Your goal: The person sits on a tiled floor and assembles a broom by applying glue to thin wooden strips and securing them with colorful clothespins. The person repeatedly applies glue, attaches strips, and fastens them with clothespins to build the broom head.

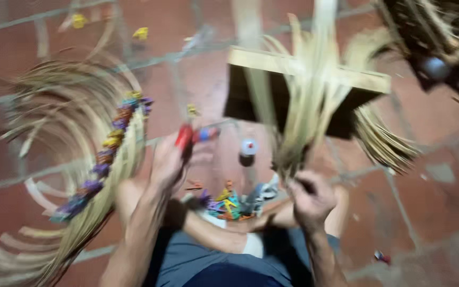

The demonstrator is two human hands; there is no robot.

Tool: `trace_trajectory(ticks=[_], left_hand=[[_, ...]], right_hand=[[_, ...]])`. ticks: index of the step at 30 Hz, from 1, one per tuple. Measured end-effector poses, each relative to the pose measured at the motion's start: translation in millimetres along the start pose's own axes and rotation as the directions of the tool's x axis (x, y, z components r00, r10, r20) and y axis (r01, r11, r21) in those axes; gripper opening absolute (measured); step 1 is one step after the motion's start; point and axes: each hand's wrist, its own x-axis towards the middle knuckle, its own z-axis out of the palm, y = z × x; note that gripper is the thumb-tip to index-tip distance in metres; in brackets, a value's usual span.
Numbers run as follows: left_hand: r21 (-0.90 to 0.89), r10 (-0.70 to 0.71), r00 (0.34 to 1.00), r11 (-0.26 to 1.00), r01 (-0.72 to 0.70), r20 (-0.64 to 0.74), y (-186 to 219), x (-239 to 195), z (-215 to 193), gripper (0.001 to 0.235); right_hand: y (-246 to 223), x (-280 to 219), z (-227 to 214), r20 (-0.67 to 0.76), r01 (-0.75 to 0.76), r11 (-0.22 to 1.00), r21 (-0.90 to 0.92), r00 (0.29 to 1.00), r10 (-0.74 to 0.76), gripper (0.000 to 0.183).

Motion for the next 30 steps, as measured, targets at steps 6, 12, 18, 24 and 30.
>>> trace_trajectory(ticks=[6, 12, 18, 24, 30], left_hand=[[-0.356, 0.308, 0.950, 0.882, -0.307, -0.054, 135.8, 42.1, -24.6, 0.030], [-0.460, 0.315, 0.946, 0.831, -0.313, -0.075, 220.2, 59.1, -105.3, 0.017], [-0.355, 0.434, 0.871, 0.796, -0.490, -0.229, 267.9, 43.1, -112.9, 0.018], [-0.114, 0.525, 0.846, 0.839, -0.532, -0.089, 252.8, -4.8, -69.7, 0.010], [0.220, 0.492, 0.871, 0.849, -0.481, 0.006, 102.9, -81.0, 6.3, 0.035]], right_hand=[[-33.9, -40.8, 55.7, 0.415, 0.049, 0.980, 0.194, 0.901, -0.127, 0.015], [-34.7, -39.3, 95.5, 0.474, 0.070, 0.966, 0.247, 0.861, -0.184, 0.013], [-23.3, -41.2, 121.2, 0.508, 0.098, 0.964, 0.247, 0.834, -0.215, 0.011], [-31.1, 10.6, 135.8, 0.562, 0.036, 0.990, 0.133, 0.820, -0.106, 0.007], [-87.8, 116.3, 129.0, 0.500, -0.184, 0.862, 0.472, 0.862, -0.090, 0.007]])
